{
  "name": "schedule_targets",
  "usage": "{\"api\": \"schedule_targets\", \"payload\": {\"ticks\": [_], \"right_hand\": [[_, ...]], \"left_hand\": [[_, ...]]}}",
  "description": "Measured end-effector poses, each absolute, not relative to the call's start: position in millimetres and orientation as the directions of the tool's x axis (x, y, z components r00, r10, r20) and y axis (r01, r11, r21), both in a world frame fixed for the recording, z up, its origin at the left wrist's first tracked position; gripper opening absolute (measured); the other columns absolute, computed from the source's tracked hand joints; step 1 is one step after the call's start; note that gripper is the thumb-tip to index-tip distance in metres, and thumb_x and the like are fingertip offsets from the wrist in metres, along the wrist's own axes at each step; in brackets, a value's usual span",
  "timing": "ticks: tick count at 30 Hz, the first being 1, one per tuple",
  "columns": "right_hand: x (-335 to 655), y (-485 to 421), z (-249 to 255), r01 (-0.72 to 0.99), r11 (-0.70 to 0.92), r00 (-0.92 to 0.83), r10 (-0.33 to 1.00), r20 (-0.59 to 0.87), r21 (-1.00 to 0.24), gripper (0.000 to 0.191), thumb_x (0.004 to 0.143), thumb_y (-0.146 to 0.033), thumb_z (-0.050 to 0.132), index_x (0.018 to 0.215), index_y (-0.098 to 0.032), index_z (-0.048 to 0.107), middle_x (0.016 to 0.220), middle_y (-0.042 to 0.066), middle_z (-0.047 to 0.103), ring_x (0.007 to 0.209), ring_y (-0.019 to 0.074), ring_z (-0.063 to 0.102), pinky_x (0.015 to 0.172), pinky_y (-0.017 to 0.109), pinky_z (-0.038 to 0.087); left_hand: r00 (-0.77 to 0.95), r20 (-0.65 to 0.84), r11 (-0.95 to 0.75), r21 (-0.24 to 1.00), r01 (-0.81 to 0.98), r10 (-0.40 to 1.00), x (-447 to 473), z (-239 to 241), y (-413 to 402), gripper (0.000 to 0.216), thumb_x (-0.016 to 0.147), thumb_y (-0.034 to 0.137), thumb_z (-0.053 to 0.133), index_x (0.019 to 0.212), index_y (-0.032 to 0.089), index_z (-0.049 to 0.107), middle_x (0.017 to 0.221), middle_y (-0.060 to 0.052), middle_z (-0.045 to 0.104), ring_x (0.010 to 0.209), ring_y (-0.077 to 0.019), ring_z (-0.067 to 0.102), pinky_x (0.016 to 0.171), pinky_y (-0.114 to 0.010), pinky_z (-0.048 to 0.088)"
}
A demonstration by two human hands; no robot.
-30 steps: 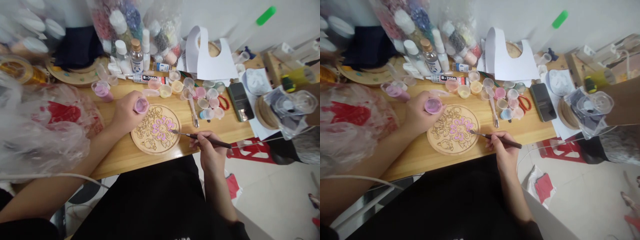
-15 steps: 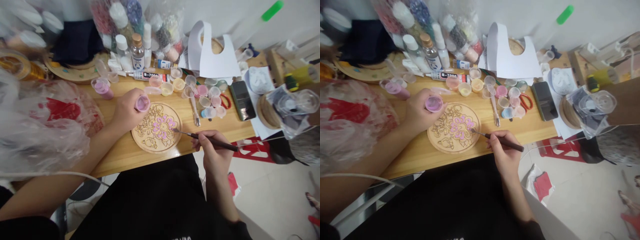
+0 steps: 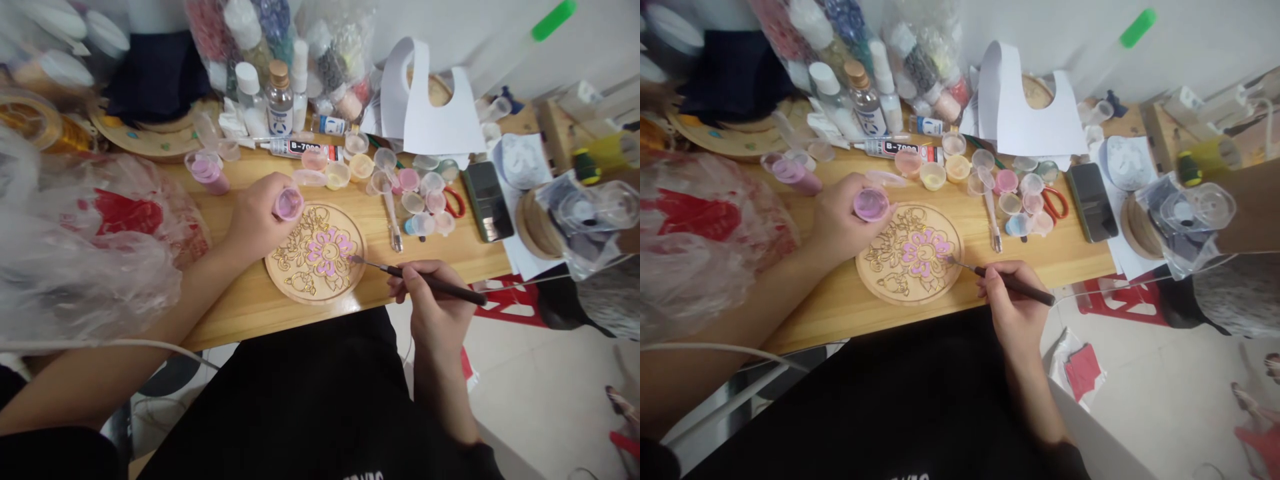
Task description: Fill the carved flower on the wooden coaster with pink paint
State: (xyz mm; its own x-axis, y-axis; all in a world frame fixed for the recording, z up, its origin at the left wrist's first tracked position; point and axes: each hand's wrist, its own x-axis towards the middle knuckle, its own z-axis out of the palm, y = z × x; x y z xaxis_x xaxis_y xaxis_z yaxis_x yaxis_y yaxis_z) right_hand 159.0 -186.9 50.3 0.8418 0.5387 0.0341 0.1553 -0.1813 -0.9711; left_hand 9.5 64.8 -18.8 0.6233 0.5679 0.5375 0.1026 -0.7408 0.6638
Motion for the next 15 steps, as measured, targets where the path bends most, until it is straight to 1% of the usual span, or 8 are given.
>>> {"api": "schedule_targets", "payload": {"ticks": [3, 5, 8, 15], "right_hand": [[158.7, -186.0, 50.3, 0.147, -0.191, 0.848, 0.53, 0.024, -0.97, 0.022, 0.09, -0.037, 0.089, 0.081, -0.022, 0.075, 0.064, -0.001, 0.075, 0.051, 0.0157, 0.068, 0.047, 0.027, 0.054], [158.4, -184.8, 50.3, 0.144, -0.185, 0.847, 0.531, 0.025, -0.972, 0.022, 0.09, -0.038, 0.089, 0.082, -0.023, 0.074, 0.065, -0.001, 0.075, 0.051, 0.0156, 0.068, 0.047, 0.028, 0.053], [157.8, -182.4, 50.7, 0.149, -0.167, 0.837, 0.547, 0.034, -0.975, 0.019, 0.09, -0.034, 0.088, 0.081, -0.022, 0.076, 0.064, -0.001, 0.076, 0.051, 0.0148, 0.068, 0.047, 0.026, 0.054], [158.3, -178.4, 51.6, 0.175, -0.163, 0.816, 0.576, 0.05, -0.971, 0.017, 0.088, -0.032, 0.088, 0.079, -0.022, 0.077, 0.063, -0.001, 0.076, 0.05, 0.0145, 0.069, 0.046, 0.025, 0.055]], "left_hand": [[0.622, 0.535, -0.74, 0.664, 0.108, 0.571, 10.1, -18.7, 64.4, 0.016, 0.092, 0.026, 0.075, 0.096, 0.027, 0.06, 0.091, -0.001, 0.077, 0.081, -0.0216, 0.076, 0.074, -0.035, 0.06], [0.63, 0.507, -0.725, 0.676, 0.133, 0.588, 10.3, -18.8, 64.2, 0.016, 0.092, 0.027, 0.076, 0.096, 0.027, 0.059, 0.092, -0.001, 0.077, 0.082, -0.0216, 0.076, 0.076, -0.035, 0.06], [0.64, 0.477, -0.709, 0.688, 0.155, 0.603, 10.0, -18.6, 64.0, 0.016, 0.092, 0.025, 0.076, 0.094, 0.028, 0.06, 0.092, 0.0, 0.078, 0.083, -0.0214, 0.076, 0.076, -0.035, 0.061], [0.643, 0.48, -0.722, 0.671, 0.169, 0.597, 10.1, -18.6, 62.8, 0.016, 0.093, 0.025, 0.074, 0.097, 0.029, 0.059, 0.093, 0.001, 0.08, 0.085, -0.0229, 0.078, 0.076, -0.035, 0.063]]}}
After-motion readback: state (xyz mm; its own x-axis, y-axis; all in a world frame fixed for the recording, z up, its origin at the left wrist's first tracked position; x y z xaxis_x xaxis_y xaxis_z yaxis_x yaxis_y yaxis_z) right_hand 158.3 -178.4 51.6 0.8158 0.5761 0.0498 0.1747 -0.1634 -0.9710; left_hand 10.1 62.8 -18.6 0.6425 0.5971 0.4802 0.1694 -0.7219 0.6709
